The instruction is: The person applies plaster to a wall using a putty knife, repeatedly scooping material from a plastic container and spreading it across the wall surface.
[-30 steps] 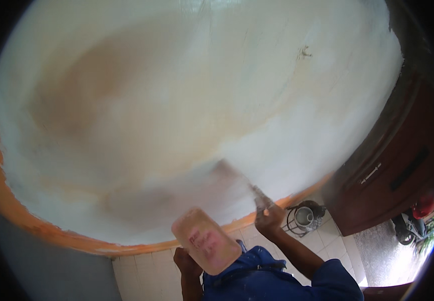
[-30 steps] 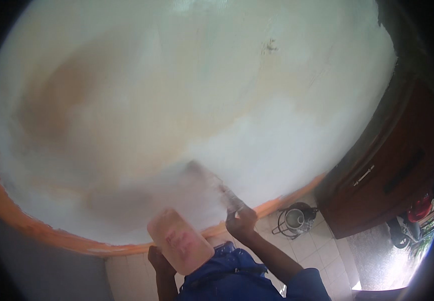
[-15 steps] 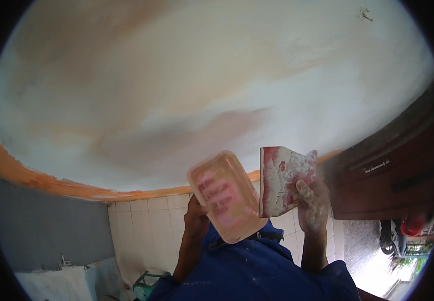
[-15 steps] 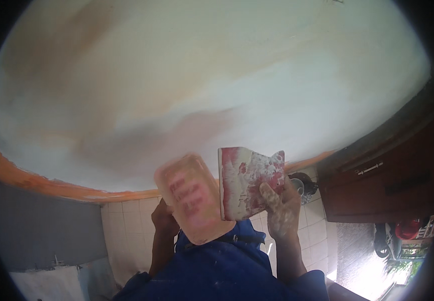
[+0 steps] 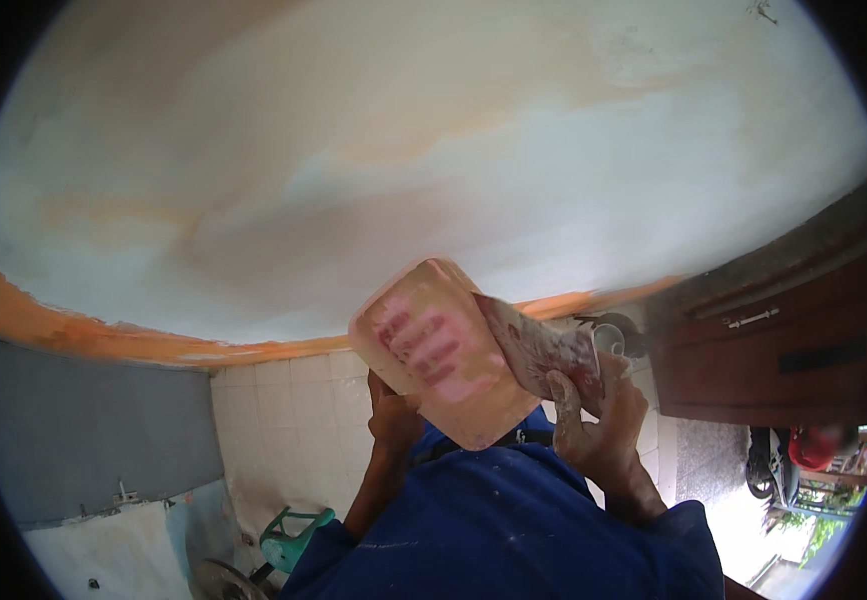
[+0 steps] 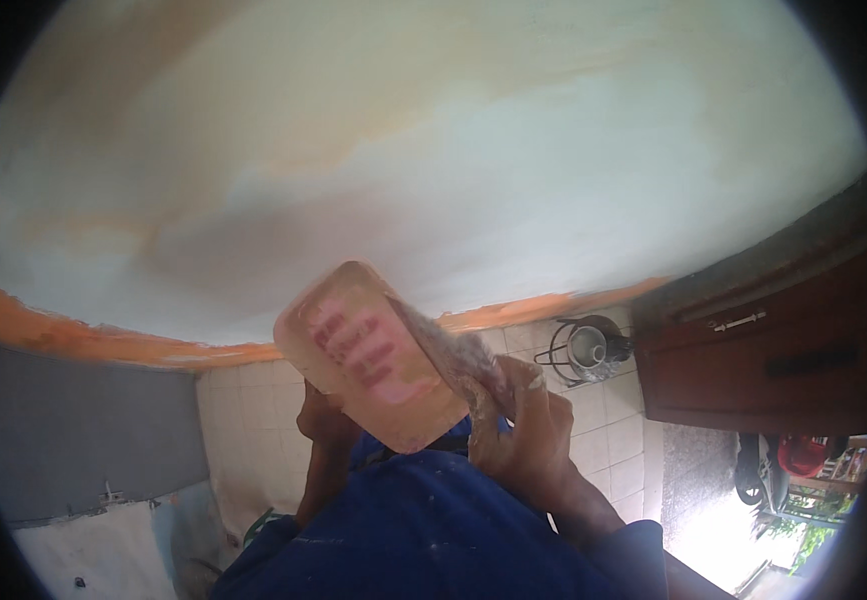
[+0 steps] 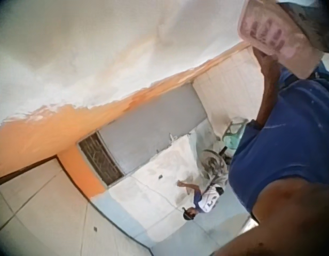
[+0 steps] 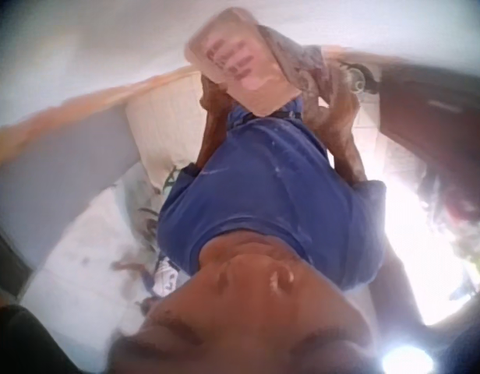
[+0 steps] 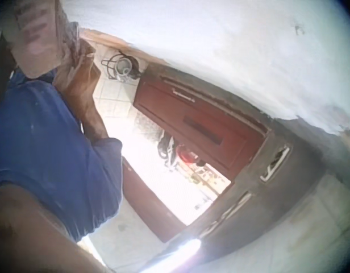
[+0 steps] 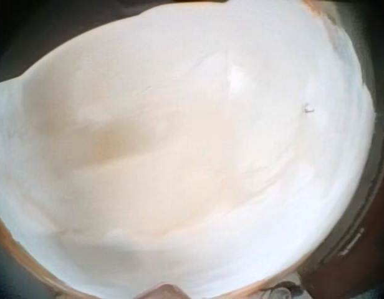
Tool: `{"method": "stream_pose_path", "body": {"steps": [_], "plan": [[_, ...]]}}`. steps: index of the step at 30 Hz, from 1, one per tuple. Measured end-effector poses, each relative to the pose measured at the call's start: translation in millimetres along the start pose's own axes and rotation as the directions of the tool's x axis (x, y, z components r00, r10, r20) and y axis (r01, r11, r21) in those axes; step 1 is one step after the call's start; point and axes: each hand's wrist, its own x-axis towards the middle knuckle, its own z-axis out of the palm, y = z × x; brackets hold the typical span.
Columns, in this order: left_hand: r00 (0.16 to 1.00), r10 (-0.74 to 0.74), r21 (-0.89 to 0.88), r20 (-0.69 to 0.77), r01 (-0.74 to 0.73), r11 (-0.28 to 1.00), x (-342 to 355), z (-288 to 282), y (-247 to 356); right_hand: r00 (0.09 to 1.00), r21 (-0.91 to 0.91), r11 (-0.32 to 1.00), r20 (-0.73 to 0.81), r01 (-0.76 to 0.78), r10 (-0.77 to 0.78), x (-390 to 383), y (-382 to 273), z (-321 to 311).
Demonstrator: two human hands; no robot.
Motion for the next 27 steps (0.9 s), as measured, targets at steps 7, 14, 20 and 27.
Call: {"method": "stream_pose_path", "body": {"steps": [7, 14, 20, 27], "plan": [[0.998, -0.058, -0.103, -0.026, 0.055, 0.993, -13, -19, -5, 0.969, -0.005, 1.000, 0.249, -0.002, 0.003, -13, -22, 14], [0.996, -0.085, -0.081, -0.031, 0.082, 0.993, -30, -38, -2, 0.957, 0.013, 0.985, 0.235, 0.171, -0.169, -20, -20, 19], [0.995, -0.099, -0.066, -0.001, 0.098, 0.993, -24, -34, -6, 0.955, 0.017, 0.996, 0.283, 0.090, -0.091, -3, -17, 28], [0.992, -0.128, -0.059, 0.017, 0.128, 0.990, -23, -36, -4, 0.979, 0.129, 0.991, 0.196, 0.031, -0.056, -9, -26, 28]]}}
